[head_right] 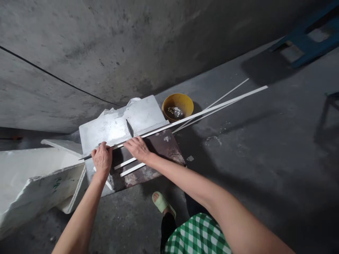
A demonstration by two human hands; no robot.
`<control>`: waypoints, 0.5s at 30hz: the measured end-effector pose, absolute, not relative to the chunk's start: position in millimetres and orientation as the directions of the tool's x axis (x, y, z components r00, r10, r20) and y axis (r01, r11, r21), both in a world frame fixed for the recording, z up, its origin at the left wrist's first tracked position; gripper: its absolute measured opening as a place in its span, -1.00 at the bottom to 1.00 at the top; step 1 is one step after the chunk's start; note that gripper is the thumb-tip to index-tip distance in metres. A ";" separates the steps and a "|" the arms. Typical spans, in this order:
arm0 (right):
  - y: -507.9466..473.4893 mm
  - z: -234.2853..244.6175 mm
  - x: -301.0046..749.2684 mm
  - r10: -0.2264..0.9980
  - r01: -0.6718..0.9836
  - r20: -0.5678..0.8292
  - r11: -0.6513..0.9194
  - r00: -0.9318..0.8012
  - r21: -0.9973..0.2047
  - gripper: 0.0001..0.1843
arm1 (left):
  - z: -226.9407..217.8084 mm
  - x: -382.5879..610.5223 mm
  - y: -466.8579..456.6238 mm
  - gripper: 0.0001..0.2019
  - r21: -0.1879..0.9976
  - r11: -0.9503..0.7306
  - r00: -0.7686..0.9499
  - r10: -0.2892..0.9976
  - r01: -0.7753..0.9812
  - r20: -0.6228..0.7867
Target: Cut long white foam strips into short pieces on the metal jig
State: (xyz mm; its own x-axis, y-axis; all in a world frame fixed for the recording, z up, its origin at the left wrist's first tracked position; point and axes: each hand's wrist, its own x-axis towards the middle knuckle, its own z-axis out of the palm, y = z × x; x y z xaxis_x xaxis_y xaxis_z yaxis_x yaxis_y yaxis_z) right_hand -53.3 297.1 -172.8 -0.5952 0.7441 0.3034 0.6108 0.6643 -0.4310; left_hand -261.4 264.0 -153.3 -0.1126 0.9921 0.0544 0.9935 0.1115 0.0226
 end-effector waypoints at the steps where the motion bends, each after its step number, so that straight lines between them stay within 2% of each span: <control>1: 297.0 -173.8 -40.0 0.759 0.626 0.315 0.649 -0.570 -0.433 -0.80 | -154.0 -263.4 264.2 -0.71 0.007 0.096 -0.097 0.994 0.995 0.052; 7: 303.6 -190.9 -5.5 0.792 0.674 0.356 0.610 -0.497 -0.417 -0.81 | -148.1 -252.8 251.8 -0.66 0.013 0.087 -0.088 0.991 0.996 0.098; 9: 305.2 -194.2 -10.4 0.790 0.667 0.365 0.612 -0.493 -0.425 -0.80 | -145.3 -234.6 241.3 -0.65 0.033 0.017 -0.021 0.993 0.999 0.118; 12: 306.0 -193.0 -16.2 0.788 0.662 0.385 0.614 -0.481 -0.429 -0.81 | -149.4 -200.0 227.8 -0.61 0.089 -0.196 0.191 0.979 0.976 0.063; 15: 307.1 -188.0 -9.5 0.763 0.642 0.396 0.645 -0.510 -0.416 -0.81 | -160.7 -174.4 223.0 -0.55 0.076 -0.199 0.200 0.980 0.977 0.000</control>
